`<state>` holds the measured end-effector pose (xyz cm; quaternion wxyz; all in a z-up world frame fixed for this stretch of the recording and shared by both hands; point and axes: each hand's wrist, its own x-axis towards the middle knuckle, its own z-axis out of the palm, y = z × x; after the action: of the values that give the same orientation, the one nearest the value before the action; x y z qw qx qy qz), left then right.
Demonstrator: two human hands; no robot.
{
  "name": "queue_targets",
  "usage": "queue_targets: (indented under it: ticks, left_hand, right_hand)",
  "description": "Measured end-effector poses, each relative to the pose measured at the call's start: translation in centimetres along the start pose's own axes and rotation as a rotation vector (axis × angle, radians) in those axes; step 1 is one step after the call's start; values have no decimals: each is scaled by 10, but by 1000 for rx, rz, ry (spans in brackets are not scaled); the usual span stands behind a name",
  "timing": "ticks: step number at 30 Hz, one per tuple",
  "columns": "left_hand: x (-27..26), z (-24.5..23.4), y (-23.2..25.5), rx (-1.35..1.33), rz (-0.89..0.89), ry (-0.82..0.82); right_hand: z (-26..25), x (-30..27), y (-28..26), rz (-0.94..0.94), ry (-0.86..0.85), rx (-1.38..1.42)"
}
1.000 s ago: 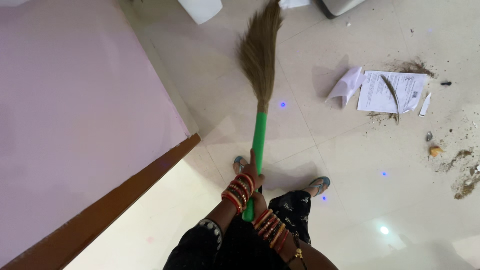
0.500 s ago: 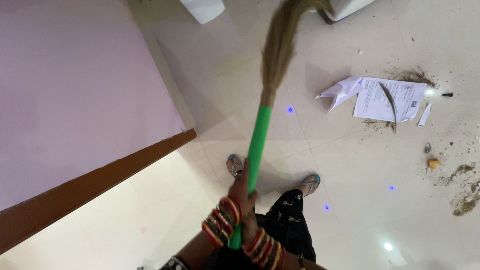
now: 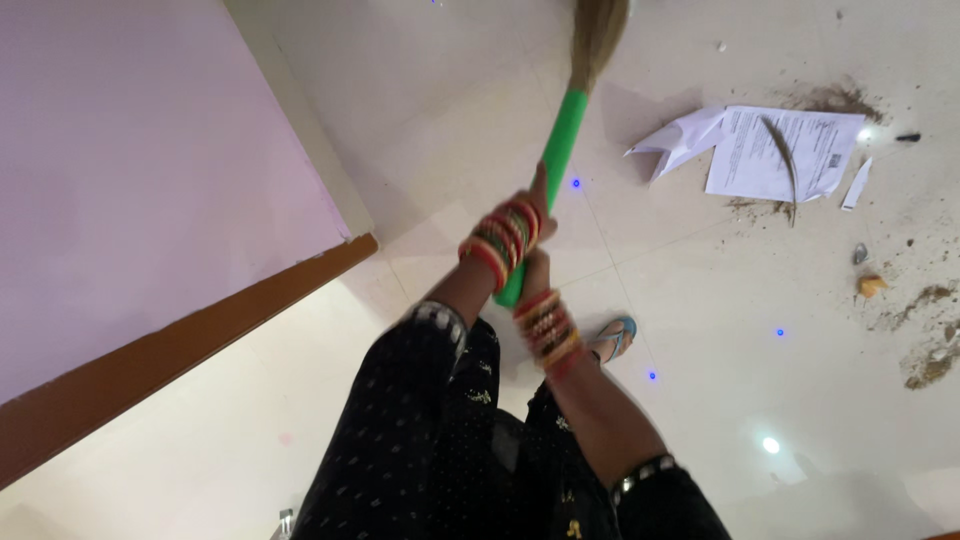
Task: The person sweeps debris and paper scraps across a tiled floor using a broom, moving toward a doorway.
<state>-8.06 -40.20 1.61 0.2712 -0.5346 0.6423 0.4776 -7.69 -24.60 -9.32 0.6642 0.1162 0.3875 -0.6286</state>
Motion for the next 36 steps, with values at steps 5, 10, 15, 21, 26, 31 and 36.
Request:
queue_targets:
  ticks: [5, 10, 15, 21, 26, 31, 36]
  left_hand:
    - [-183, 99, -24, -118, -106, -254]
    - [-272, 154, -95, -217, -8, -84]
    - [-203, 151, -135, -273, -35, 271]
    - [-39, 79, -76, -318, -11, 293]
    - [-44, 112, 12, -4, 34, -44]
    - [-144, 185, 19, 37, 152, -272]
    - [-205, 195, 5, 3, 234, -326]
  right_hand:
    - [1, -259, 50, 319, 49, 310]
    - [21, -322, 62, 390, 38, 172]
    - [-1, -235, 91, 414, -77, -183]
    - [-48, -60, 43, 325, -125, -379]
    - [-95, -92, 13, 100, 128, -271]
    - [-97, -261, 36, 202, 307, 277]
    - [-57, -323, 41, 108, 40, 367]
